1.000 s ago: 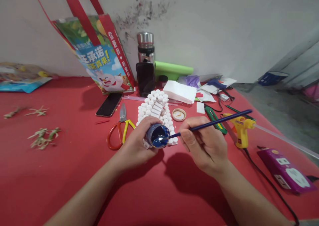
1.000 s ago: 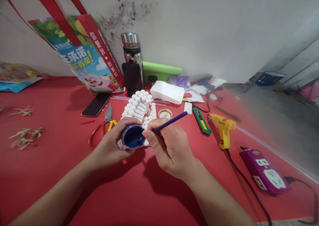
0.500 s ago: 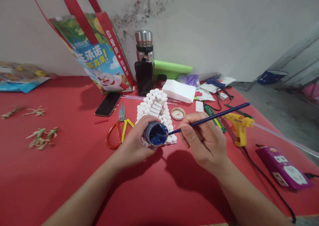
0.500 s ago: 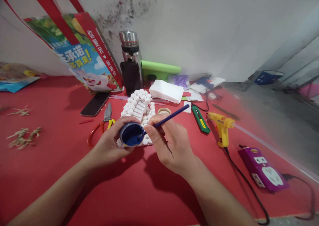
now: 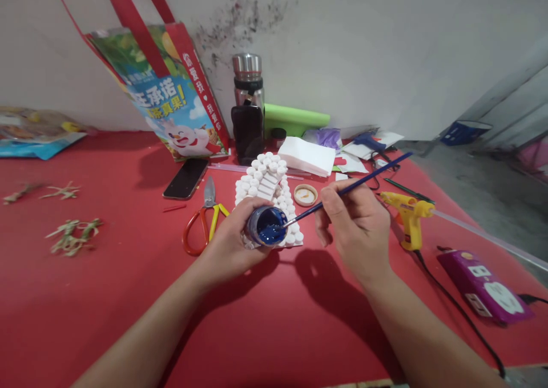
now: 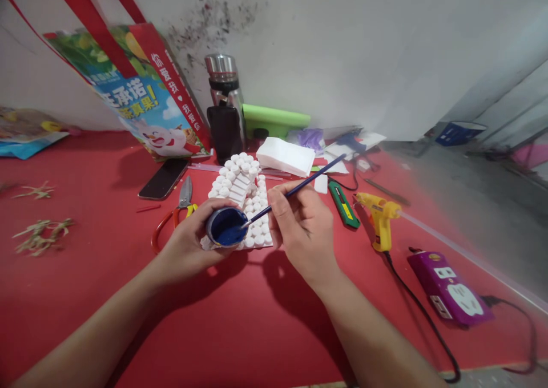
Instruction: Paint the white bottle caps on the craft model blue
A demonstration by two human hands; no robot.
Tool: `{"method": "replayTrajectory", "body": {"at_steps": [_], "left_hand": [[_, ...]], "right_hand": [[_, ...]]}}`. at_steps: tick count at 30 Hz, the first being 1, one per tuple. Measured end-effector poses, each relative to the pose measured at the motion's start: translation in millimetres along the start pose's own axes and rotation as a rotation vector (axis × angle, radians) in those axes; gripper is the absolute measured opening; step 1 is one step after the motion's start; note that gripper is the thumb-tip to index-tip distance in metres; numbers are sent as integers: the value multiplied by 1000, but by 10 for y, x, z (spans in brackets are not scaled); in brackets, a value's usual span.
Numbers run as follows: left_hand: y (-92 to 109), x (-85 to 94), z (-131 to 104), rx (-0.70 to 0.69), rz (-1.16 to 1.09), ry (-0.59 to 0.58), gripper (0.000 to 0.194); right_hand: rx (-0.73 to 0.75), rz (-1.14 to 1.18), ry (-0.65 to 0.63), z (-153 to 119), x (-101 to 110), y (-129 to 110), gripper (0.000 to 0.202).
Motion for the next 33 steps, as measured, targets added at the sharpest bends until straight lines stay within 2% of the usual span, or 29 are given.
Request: {"method": "replayTrajectory", "body": {"at_steps": [7, 17, 21, 27, 33], "left_hand": [[8, 2, -7, 19, 20, -8, 51], [-4, -1, -3, -10, 22, -16, 52], [-17, -2, -9, -15, 33, -22, 53], [9, -1, 5, 16, 13, -21, 53], [13, 9, 13, 53, -11, 1, 52]], "right_hand": [[-100, 81, 80, 70, 54, 118, 38], [-52, -10, -91, -32, -49, 132, 32], [-52, -63, -117, -37, -73, 125, 34], [-31, -30, -82, -22, -34, 95, 28], [-17, -5, -18, 12, 10, 58, 31]]}}
Point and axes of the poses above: each hand's wrist, its own z-axis towards the middle knuckle, its own x-axis out of the back of the hand, y = z × x, the point moved 4 cm from there along z, towards the middle knuckle, and after that the axes turned 11 degrees about -y, right-handed, at the moved point
